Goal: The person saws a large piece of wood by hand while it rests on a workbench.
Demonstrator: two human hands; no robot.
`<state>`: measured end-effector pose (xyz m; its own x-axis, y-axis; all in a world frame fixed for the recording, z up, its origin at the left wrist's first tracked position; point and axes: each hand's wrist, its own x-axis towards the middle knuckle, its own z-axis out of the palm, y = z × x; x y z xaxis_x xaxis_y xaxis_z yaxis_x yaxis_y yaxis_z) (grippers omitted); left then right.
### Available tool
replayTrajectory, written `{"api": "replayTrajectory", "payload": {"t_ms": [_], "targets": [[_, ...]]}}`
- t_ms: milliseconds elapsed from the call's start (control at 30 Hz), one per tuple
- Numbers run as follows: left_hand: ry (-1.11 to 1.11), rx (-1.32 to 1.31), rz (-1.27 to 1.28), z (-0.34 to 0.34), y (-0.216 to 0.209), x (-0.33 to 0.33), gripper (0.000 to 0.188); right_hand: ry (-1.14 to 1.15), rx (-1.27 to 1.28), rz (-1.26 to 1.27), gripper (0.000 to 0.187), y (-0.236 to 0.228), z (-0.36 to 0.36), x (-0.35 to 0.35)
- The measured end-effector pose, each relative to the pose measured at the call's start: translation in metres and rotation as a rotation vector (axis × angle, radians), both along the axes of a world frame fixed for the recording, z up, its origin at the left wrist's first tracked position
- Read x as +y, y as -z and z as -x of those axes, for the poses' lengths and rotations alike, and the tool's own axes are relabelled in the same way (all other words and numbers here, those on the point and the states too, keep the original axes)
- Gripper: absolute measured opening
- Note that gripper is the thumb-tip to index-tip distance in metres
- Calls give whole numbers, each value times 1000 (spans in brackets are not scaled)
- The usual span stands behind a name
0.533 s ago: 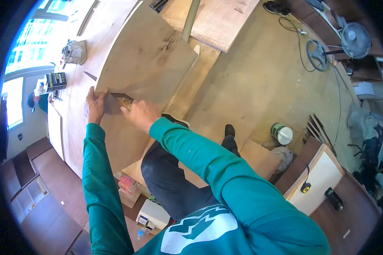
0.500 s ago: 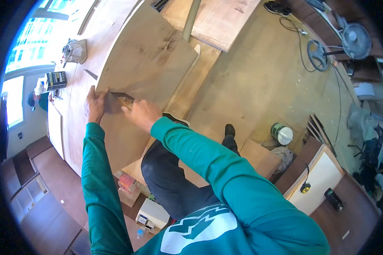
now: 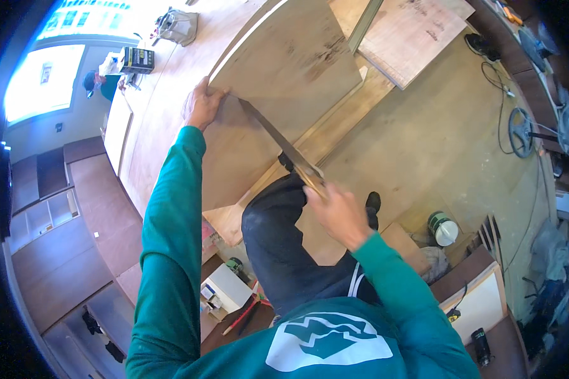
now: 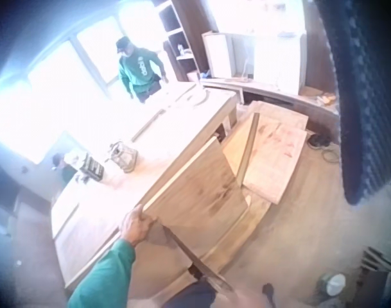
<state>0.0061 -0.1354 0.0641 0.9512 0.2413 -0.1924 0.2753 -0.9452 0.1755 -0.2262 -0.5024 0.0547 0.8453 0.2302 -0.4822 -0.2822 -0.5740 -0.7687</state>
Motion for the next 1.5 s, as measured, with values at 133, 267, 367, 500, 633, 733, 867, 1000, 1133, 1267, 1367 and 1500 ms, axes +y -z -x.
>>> {"api": "replayTrajectory", "payload": {"t_ms": [133, 267, 367, 500, 633, 733, 867, 1000, 1133, 1267, 1367, 1500], "targets": [[6, -80, -45, 1, 5, 4, 78, 11, -95, 34, 52, -40, 35, -46], [-31, -77, -50, 1, 4, 14, 78, -45, -25, -39, 55, -17, -19, 1], [7, -73, -17, -7, 14, -15, 82, -82, -83, 14, 71, 40, -124, 92], [28, 6, 24, -12, 5, -10, 88, -50, -149, -1, 74, 39, -158, 141], [0, -53, -25, -3, 10, 18, 95, -51, -34, 11, 71, 26, -94, 86], [-2, -32, -30, -8, 2, 13, 97, -16, 8, 21, 57, -3, -4, -5], [-36, 28, -14, -6, -1, 9, 96, -7, -45, 94, 56, -27, 39, -41], [-42, -33, -15, 0, -5, -4, 90, -37, 8, 3, 60, 19, -73, 58], [-7, 3, 36, -16, 1, -29, 86, -24, -175, 47, 76, 53, -167, 129], [-12, -46, 44, -10, 13, 18, 82, 1, -118, -39, 71, 47, -107, 104], [-20, -121, -33, -7, 17, 35, 69, 17, -243, -25, 51, 32, -16, 19], [-3, -107, -79, -9, 5, 12, 59, -8, -154, 13, 48, -5, 26, -39]]}}
